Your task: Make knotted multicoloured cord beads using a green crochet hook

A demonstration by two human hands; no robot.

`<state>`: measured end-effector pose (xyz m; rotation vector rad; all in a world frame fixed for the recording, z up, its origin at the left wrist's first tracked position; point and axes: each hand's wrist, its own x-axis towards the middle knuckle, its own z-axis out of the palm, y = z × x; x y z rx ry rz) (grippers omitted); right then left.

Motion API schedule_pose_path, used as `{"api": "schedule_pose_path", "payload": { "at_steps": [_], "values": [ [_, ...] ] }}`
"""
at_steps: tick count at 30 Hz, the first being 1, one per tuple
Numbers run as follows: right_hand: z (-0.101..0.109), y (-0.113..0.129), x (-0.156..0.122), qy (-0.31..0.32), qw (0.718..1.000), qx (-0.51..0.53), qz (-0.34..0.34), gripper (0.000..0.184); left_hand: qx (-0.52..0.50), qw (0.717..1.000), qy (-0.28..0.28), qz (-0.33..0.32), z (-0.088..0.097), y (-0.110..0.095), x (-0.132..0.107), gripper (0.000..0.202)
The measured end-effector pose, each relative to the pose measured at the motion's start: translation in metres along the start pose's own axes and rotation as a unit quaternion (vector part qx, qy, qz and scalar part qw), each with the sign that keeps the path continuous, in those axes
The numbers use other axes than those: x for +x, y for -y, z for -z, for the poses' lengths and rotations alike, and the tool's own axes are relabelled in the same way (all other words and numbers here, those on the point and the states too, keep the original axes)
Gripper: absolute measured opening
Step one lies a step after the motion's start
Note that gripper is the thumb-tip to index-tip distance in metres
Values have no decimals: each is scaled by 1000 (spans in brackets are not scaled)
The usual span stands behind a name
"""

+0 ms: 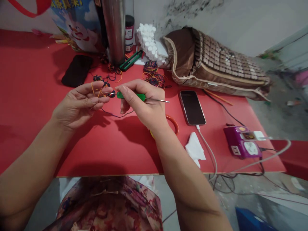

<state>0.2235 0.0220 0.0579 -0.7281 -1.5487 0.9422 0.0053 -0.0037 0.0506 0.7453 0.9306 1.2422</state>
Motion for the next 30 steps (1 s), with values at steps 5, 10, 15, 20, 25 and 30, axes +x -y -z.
{"api": "schedule_pose_path", "payload": {
  "at_steps": [5,10,15,20,25,30],
  "values": [
    [6,13,-2,53,997,-52,-4,32,-17,999,51,9,-1,-1,-1,34],
    [6,2,-19,26,996,-76,31,12,-17,998,52,24,-1,1,0,31],
    [0,-12,-31,12,996,-56,66,14,-57,996,60,24,-4,5,0,34],
    [5,-11,-35,1,996,-60,67,13,-56,995,63,46,-6,6,0,33],
    [8,-8,-37,9,993,-95,62,12,-64,995,68,43,-8,5,-1,31],
    [7,-12,-37,25,995,-81,61,16,-79,993,64,58,-10,6,-2,37]
  ]
}}
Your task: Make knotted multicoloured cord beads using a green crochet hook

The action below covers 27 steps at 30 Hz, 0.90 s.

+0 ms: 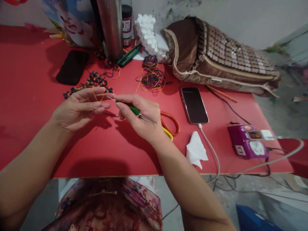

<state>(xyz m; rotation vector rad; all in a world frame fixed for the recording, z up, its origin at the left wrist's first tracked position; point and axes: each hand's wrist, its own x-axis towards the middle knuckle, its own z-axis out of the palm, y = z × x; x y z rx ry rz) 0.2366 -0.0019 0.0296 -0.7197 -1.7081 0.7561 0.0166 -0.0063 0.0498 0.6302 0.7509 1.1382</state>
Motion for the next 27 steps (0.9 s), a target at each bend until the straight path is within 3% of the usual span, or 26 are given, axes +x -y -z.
{"api": "schedule_pose_path", "payload": {
  "at_steps": [10,20,24,27],
  "values": [
    [-7,-7,-8,-15,1000,-13,11,22,-35,998,-29,35,3,-1,3,41],
    [-7,-13,-4,-2,998,56,9,20,-5,998,-22,56,8,-5,1,39],
    [-8,-11,-6,9,999,36,20,20,20,999,-27,38,4,-1,-1,36],
    [-12,-9,-10,6,998,-41,37,22,22,999,-26,18,0,4,-1,37]
  ]
}}
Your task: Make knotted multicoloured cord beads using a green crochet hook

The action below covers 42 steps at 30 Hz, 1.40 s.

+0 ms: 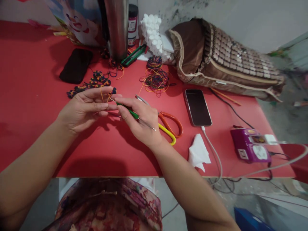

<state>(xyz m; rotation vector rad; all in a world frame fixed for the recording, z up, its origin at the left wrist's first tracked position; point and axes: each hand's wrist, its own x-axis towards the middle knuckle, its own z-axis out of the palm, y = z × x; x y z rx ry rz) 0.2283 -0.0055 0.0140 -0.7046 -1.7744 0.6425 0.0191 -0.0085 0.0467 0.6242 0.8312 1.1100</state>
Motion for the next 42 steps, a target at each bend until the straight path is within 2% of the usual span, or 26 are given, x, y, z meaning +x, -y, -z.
{"api": "schedule_pose_path", "payload": {
  "at_steps": [5,13,16,20,24,31,37,42],
  "values": [
    [-8,3,-5,-14,990,-125,65,23,-37,999,-14,-5,-3,6,2,42],
    [-16,8,-11,-11,994,-104,29,40,-93,993,-31,64,-4,6,2,62],
    [-18,8,-11,0,992,-115,50,44,-106,991,-44,61,-7,5,1,70],
    [-19,6,-10,-3,993,-92,68,41,-119,989,-65,62,-12,0,-1,79],
    [-17,3,-12,-8,999,-43,28,36,-104,990,-47,80,-10,-5,-3,72],
    [-12,-3,-6,-25,998,41,-34,30,-73,995,-30,68,1,-7,-1,64],
    [-2,1,5,-30,993,109,-35,20,-49,995,-2,88,9,-16,-2,57],
    [12,4,9,8,994,91,-51,19,-17,991,35,127,19,-19,-2,55]
  ]
}}
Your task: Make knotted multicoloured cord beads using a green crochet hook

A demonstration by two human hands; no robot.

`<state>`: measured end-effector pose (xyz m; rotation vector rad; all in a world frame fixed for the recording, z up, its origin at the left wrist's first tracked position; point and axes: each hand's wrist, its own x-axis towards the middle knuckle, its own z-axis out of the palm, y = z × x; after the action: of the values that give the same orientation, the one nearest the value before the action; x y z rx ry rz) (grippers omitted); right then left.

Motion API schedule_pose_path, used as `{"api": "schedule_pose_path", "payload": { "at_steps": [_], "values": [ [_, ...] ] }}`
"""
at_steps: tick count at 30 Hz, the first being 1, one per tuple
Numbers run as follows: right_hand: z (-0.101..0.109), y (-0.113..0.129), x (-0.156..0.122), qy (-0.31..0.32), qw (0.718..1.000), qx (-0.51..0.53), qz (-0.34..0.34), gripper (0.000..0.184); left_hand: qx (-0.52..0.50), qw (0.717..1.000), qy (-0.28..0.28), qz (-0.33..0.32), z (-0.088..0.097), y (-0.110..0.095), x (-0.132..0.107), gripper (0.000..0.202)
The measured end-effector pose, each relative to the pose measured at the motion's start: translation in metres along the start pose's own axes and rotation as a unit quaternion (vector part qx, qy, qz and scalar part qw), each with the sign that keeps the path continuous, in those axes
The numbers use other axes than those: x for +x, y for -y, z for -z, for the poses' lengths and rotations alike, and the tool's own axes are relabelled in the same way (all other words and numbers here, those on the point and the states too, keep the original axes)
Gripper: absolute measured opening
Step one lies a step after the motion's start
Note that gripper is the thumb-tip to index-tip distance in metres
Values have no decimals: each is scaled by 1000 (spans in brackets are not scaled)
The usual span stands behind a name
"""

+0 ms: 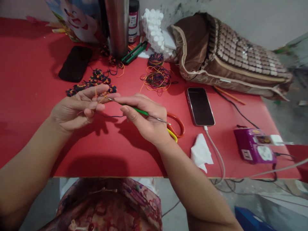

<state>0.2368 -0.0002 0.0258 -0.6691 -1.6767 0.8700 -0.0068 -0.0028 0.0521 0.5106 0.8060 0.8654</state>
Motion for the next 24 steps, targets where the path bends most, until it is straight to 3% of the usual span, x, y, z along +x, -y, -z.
{"api": "schedule_pose_path", "payload": {
  "at_steps": [6,10,13,18,21,24],
  "values": [
    [18,11,6,54,998,30,-18,13,10,998,51,35,7,0,1,49],
    [28,18,10,106,992,26,-61,15,23,995,67,76,8,-1,1,62],
    [28,13,9,119,986,79,-83,22,32,992,78,90,9,0,0,69],
    [12,-3,7,62,977,188,-79,26,5,993,107,41,2,3,-3,41],
    [2,-7,6,21,981,174,-79,32,-30,995,97,-8,-7,5,-4,43],
    [-5,-6,2,-19,987,143,-71,30,-28,998,52,-25,-15,7,-3,46]
  ]
}}
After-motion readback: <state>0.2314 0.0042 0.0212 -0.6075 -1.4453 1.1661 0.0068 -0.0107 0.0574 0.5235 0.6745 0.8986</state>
